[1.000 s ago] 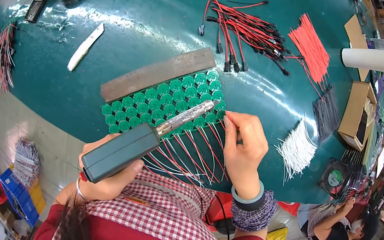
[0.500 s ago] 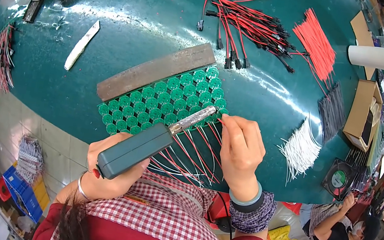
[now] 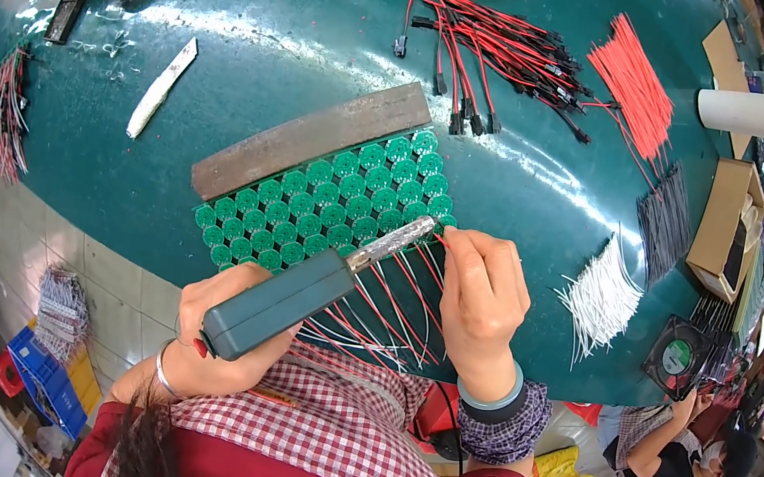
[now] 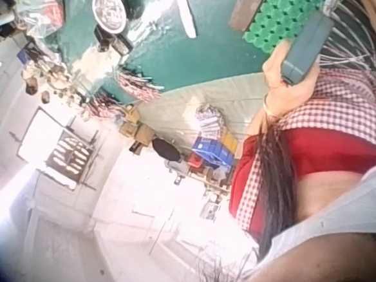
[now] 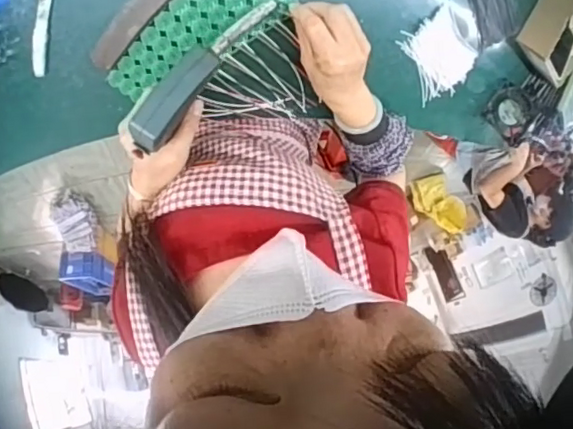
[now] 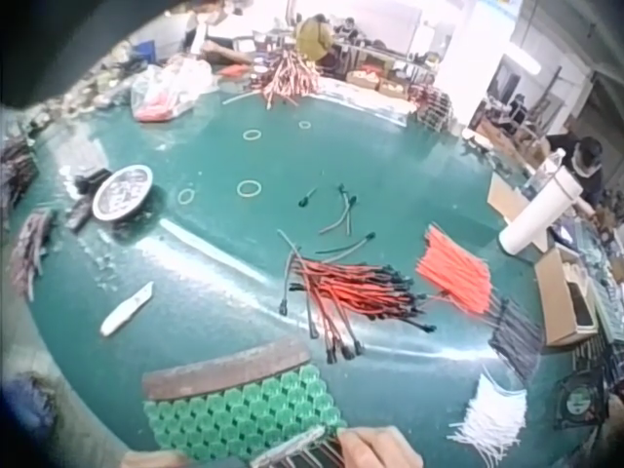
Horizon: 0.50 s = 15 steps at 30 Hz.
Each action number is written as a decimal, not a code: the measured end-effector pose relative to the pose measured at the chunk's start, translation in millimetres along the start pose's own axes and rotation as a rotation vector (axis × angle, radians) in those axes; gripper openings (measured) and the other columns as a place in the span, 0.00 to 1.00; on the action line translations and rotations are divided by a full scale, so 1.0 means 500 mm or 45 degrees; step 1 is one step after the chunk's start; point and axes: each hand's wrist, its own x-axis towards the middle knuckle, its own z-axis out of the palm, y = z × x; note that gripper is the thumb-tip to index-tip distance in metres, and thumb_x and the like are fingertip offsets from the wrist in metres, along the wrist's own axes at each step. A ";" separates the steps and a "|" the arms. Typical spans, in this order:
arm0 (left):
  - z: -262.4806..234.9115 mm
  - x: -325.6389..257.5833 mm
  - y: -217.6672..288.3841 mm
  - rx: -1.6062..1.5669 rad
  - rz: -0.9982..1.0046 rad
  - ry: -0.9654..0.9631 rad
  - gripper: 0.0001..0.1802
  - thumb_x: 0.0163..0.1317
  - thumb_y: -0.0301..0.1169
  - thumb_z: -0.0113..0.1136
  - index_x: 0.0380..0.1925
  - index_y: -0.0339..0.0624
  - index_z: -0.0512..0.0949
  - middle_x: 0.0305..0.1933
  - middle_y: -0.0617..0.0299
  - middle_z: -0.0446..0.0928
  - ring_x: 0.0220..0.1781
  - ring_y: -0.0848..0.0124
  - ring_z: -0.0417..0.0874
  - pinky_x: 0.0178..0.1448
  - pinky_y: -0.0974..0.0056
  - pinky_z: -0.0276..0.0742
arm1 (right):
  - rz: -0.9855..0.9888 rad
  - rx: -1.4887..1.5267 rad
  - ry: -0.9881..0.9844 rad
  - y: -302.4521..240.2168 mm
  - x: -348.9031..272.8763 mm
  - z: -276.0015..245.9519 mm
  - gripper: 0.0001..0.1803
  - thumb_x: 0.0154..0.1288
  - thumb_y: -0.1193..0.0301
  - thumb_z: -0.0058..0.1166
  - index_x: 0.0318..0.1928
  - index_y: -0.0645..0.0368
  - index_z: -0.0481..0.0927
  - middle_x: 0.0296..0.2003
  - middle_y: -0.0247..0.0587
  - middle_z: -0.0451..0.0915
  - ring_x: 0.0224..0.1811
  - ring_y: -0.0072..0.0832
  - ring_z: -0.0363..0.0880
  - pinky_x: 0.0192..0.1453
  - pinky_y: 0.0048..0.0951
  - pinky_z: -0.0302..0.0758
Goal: The person solders red and black wires to a green circular component board using a soldering iron gun and solder wire.
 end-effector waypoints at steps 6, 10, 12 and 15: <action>0.004 -0.005 -0.006 0.050 0.102 0.048 0.12 0.46 0.17 0.70 0.33 0.33 0.81 0.31 0.57 0.78 0.27 0.66 0.81 0.29 0.65 0.76 | -0.001 -0.014 -0.009 0.001 0.000 0.000 0.16 0.47 0.86 0.61 0.41 0.65 0.81 0.32 0.43 0.78 0.31 0.36 0.78 0.30 0.32 0.76; -0.002 -0.008 -0.006 0.082 0.177 0.060 0.13 0.46 0.18 0.70 0.34 0.33 0.82 0.32 0.55 0.79 0.28 0.65 0.83 0.30 0.65 0.78 | 0.004 -0.007 -0.018 0.003 -0.002 -0.001 0.17 0.47 0.86 0.61 0.41 0.65 0.81 0.33 0.43 0.78 0.31 0.36 0.78 0.31 0.32 0.77; -0.002 -0.014 -0.006 0.048 0.084 0.067 0.14 0.47 0.19 0.70 0.36 0.31 0.82 0.34 0.54 0.80 0.30 0.65 0.84 0.32 0.65 0.79 | 0.010 0.000 -0.024 0.003 -0.002 -0.001 0.17 0.48 0.86 0.62 0.42 0.65 0.81 0.33 0.43 0.78 0.31 0.36 0.78 0.31 0.32 0.76; -0.003 -0.013 -0.008 0.050 0.096 0.063 0.14 0.48 0.19 0.70 0.37 0.31 0.82 0.36 0.53 0.81 0.31 0.65 0.85 0.33 0.65 0.80 | 0.043 0.028 -0.029 -0.003 0.003 -0.002 0.16 0.51 0.86 0.63 0.43 0.64 0.81 0.34 0.43 0.77 0.31 0.36 0.78 0.31 0.32 0.76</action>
